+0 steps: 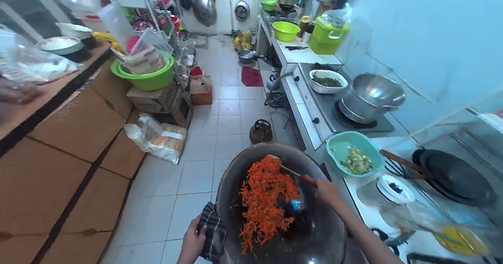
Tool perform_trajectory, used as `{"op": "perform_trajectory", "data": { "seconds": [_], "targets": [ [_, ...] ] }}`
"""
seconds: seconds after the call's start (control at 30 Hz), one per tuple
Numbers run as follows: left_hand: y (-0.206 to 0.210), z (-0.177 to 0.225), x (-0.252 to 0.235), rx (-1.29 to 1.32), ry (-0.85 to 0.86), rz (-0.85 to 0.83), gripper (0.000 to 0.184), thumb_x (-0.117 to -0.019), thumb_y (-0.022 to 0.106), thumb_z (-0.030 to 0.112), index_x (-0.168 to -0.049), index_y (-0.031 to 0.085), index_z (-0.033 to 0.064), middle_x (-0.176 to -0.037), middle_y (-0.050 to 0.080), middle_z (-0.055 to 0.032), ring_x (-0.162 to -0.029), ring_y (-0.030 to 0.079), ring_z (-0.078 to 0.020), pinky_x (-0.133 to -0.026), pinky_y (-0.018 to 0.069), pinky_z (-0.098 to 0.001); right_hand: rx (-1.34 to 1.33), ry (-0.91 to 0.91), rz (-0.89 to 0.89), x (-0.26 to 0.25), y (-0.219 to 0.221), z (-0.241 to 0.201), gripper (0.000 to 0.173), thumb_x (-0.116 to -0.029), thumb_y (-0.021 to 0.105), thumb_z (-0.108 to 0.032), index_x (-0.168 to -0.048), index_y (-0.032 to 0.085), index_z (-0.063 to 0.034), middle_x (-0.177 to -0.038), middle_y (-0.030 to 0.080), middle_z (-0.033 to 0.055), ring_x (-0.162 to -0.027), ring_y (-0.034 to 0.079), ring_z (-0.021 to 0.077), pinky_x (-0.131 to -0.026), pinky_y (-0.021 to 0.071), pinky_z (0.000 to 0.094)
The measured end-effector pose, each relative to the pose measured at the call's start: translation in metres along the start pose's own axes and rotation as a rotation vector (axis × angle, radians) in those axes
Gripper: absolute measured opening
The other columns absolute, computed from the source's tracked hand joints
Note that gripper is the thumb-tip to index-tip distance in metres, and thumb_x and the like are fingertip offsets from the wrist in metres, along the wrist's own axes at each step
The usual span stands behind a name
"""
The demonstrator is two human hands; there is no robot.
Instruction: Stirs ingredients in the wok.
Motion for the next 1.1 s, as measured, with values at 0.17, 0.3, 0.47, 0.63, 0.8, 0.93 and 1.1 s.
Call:
{"op": "perform_trajectory", "data": {
  "seconds": [0.17, 0.3, 0.47, 0.63, 0.8, 0.93, 1.1],
  "targets": [
    [0.003, 0.007, 0.000, 0.002, -0.032, 0.048, 0.046, -0.0970, 0.059, 0.003, -0.143, 0.056, 0.0010, -0.135, 0.061, -0.0238, -0.122, 0.063, -0.0343, -0.107, 0.0491, -0.0506, 0.282, -0.321, -0.004, 0.002, -0.041, -0.011, 0.049, -0.1056, 0.049, -0.037, -0.153, 0.044, -0.0501, -0.136, 0.065, 0.0144, -0.118, 0.064, 0.0418, -0.094, 0.0501, 0.0662],
    [0.007, 0.015, 0.004, -0.008, -0.054, 0.072, 0.045, -0.0980, 0.059, 0.003, -0.142, 0.056, 0.0001, -0.134, 0.062, -0.0247, -0.121, 0.064, -0.0355, -0.107, 0.0489, -0.0515, 0.321, -0.137, -0.067, 0.057, -0.081, 0.025, 0.045, -0.1039, 0.053, -0.042, -0.146, 0.058, -0.0269, -0.127, 0.068, 0.0231, -0.117, 0.063, 0.0477, -0.092, 0.0487, 0.0695],
    [0.008, 0.017, 0.003, -0.017, -0.055, 0.063, 0.045, -0.0980, 0.059, 0.003, -0.142, 0.056, -0.0005, -0.133, 0.062, -0.0251, -0.122, 0.063, -0.0370, -0.107, 0.0480, -0.0528, 0.216, 0.159, -0.197, 0.069, -0.037, 0.051, 0.036, -0.0999, 0.060, -0.024, -0.123, 0.066, 0.0027, -0.130, 0.063, 0.0292, -0.123, 0.060, 0.0473, -0.096, 0.0483, 0.0672],
    [0.001, 0.007, -0.001, 0.008, -0.025, 0.003, 0.046, -0.0977, 0.062, 0.006, -0.143, 0.056, -0.0003, -0.131, 0.064, -0.0244, -0.116, 0.066, -0.0348, -0.103, 0.0519, -0.0511, -0.074, -0.144, -0.197, 0.044, 0.088, 0.013, 0.043, -0.1065, 0.051, -0.041, -0.128, 0.069, -0.0074, -0.122, 0.070, 0.0225, -0.118, 0.065, 0.0405, -0.101, 0.0504, 0.0606],
    [-0.006, 0.003, -0.002, 0.022, -0.034, -0.054, 0.046, -0.0970, 0.064, 0.007, -0.142, 0.057, 0.0009, -0.127, 0.067, -0.0225, -0.113, 0.068, -0.0326, -0.101, 0.0536, -0.0497, -0.106, -0.105, -0.022, 0.113, 0.055, 0.023, 0.041, -0.0992, 0.064, -0.032, -0.139, 0.066, -0.0220, -0.125, 0.069, 0.0190, -0.113, 0.067, 0.0411, -0.094, 0.0523, 0.0639],
    [-0.007, 0.005, -0.007, 0.011, 0.002, -0.046, 0.045, -0.0964, 0.063, 0.004, -0.141, 0.057, -0.0013, -0.128, 0.065, -0.0244, -0.113, 0.068, -0.0340, -0.101, 0.0535, -0.0499, -0.220, 0.064, 0.000, 0.089, 0.032, 0.065, 0.037, -0.1010, 0.062, -0.031, -0.132, 0.070, -0.0123, -0.115, 0.072, 0.0225, -0.110, 0.067, 0.0428, -0.097, 0.0497, 0.0644],
    [-0.003, 0.017, -0.014, -0.066, 0.043, -0.046, 0.045, -0.0986, 0.056, 0.003, -0.144, 0.054, -0.0023, -0.133, 0.061, -0.0254, -0.120, 0.063, -0.0349, -0.106, 0.0496, -0.0491, -0.368, 0.112, -0.070, -0.012, 0.008, 0.081, 0.042, -0.1044, 0.058, -0.035, -0.140, 0.064, -0.0127, -0.117, 0.071, 0.0217, -0.100, 0.070, 0.0377, -0.090, 0.0538, 0.0578]
  ]
}}
Point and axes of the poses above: each hand's wrist, its own x-axis away from the middle knuckle, its own y-axis out of the palm, z = x × y, the point moved 1 cm from there along -x, towards the middle knuckle
